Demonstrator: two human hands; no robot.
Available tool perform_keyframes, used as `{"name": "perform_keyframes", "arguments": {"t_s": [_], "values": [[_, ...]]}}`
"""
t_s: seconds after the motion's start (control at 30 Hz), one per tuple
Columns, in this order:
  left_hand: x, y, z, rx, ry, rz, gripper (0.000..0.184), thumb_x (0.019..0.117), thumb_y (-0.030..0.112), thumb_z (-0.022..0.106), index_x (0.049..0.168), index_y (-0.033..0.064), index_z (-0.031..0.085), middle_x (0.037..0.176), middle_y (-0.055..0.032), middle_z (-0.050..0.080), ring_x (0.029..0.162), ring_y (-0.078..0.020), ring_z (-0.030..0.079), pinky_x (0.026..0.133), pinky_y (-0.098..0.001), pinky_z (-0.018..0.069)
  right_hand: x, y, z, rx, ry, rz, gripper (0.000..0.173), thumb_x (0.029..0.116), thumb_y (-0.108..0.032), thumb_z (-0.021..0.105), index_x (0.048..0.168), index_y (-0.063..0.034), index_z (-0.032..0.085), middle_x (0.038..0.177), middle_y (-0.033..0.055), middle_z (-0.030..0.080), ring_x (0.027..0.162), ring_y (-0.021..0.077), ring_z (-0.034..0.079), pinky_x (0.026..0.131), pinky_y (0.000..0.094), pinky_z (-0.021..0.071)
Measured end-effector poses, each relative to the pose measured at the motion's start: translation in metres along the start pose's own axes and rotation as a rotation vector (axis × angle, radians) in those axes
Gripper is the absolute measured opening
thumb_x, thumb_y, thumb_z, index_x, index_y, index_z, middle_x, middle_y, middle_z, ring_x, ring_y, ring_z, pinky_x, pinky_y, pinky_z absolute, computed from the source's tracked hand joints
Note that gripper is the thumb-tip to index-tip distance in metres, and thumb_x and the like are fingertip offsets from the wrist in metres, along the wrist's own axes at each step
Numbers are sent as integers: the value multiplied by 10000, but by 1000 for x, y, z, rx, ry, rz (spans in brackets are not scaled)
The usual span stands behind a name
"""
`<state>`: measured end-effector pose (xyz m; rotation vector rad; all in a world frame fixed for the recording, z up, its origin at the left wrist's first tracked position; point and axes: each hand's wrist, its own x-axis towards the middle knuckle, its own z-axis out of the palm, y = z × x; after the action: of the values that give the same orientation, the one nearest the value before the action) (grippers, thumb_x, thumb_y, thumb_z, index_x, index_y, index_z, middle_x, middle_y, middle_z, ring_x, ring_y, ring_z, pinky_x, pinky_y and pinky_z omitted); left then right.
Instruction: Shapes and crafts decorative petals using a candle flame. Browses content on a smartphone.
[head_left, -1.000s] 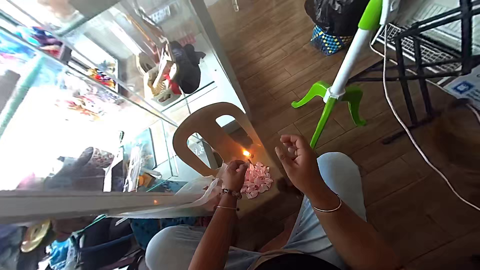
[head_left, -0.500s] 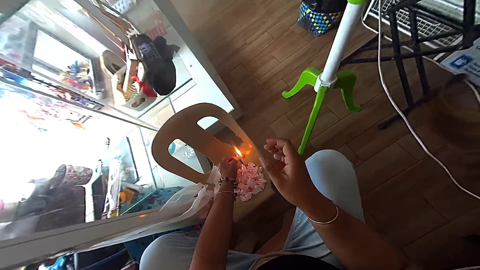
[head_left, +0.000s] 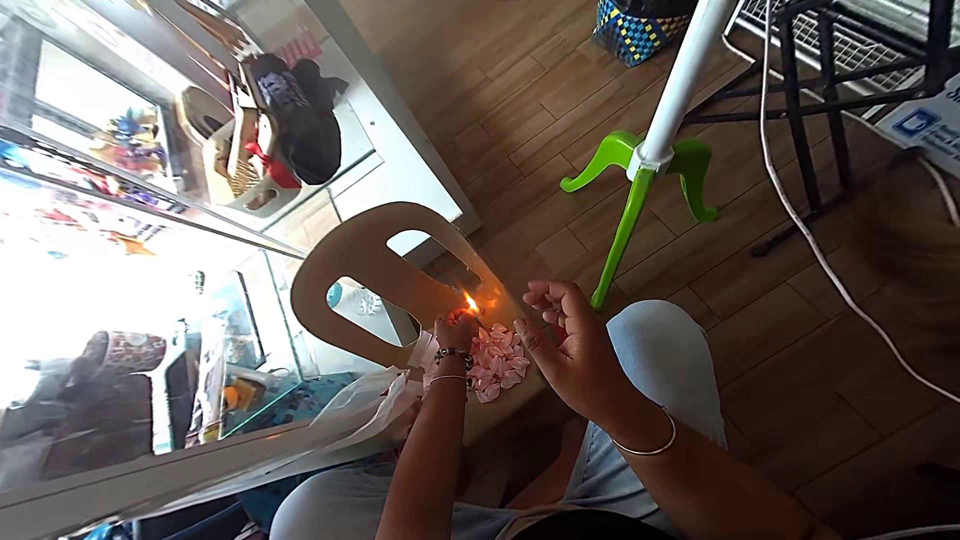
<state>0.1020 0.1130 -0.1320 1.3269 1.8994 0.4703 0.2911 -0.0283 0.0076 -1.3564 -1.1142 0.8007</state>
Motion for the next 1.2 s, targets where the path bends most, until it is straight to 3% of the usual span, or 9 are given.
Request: {"name": "perform_keyframes", "arguments": {"t_s": [0.13,0.23,0.53,0.7,0.8,0.87,0.93,1.0,1.2], "values": [[0,1,0,2,-13,-10,179,1008,113,639,1116,-13,706,1154,-221,643,1091,-324,587,966,-481,452,0,-1,0,4,-2,3,433,987,-278,634,1335,-35,547,1234,114,644,1159,173,624,926,320,549],[-3,2,1,-18,-13,4,170,1003,107,642,1104,-18,700,1086,-198,661,1014,-282,602,922,-458,463,0,-1,1,-3,-3,-2,434,988,-279,634,1340,-40,547,1236,111,644,1161,168,623,930,315,547],[-1,1,1,4,1,-5,174,1001,139,656,1102,11,717,1125,-212,656,1083,-328,591,957,-496,451,0,1,3,-29,-3,-6,430,989,-281,628,1336,-41,547,1204,92,649,1143,162,618,928,318,538],[-1,0,1,2,-22,-2,202,1016,146,633,1131,-5,700,1065,-198,680,959,-288,637,891,-476,503,4,1,6,-72,-3,9,425,985,-267,634,1333,-39,546,1228,107,644,1125,189,620,892,347,538],[-12,4,-12,-37,-26,5,219,1010,133,628,1148,-25,693,1155,-227,657,1091,-336,610,975,-518,461,7,4,11,-95,-17,20,413,990,-262,638,1330,-43,553,1226,112,643,1113,202,622,884,367,537],[-26,8,-27,-146,-27,23,215,1005,122,634,1144,-36,675,1116,-202,664,1039,-282,612,941,-473,472,10,5,16,-77,-55,42,386,993,-238,644,1309,-30,566,1204,122,648,1069,197,631,878,369,538],[-45,10,-47,-272,-39,58,188,1000,149,649,1095,-10,674,1008,-133,671,911,-196,609,826,-407,488,12,4,25,-25,-125,103,309,1004,-197,645,1254,-20,599,1130,114,666,978,164,657,846,339,557],[-71,17,-70,-419,-64,99,144,1005,133,644,1049,-1,670,959,-86,661,882,-147,601,808,-370,496,13,2,37,61,-228,171,231,1008,-162,640,1185,-14,627,1049,96,671,919,131,660,828,306,559],[-135,8,-113,-709,-85,337,69,977,55,596,955,44,660,881,14,663,831,-63,621,751,-250,518,1,-2,81,396,-485,311,245,1001,-59,616,1217,57,605,1136,145,688,1016,188,710,886,328,609]]}}
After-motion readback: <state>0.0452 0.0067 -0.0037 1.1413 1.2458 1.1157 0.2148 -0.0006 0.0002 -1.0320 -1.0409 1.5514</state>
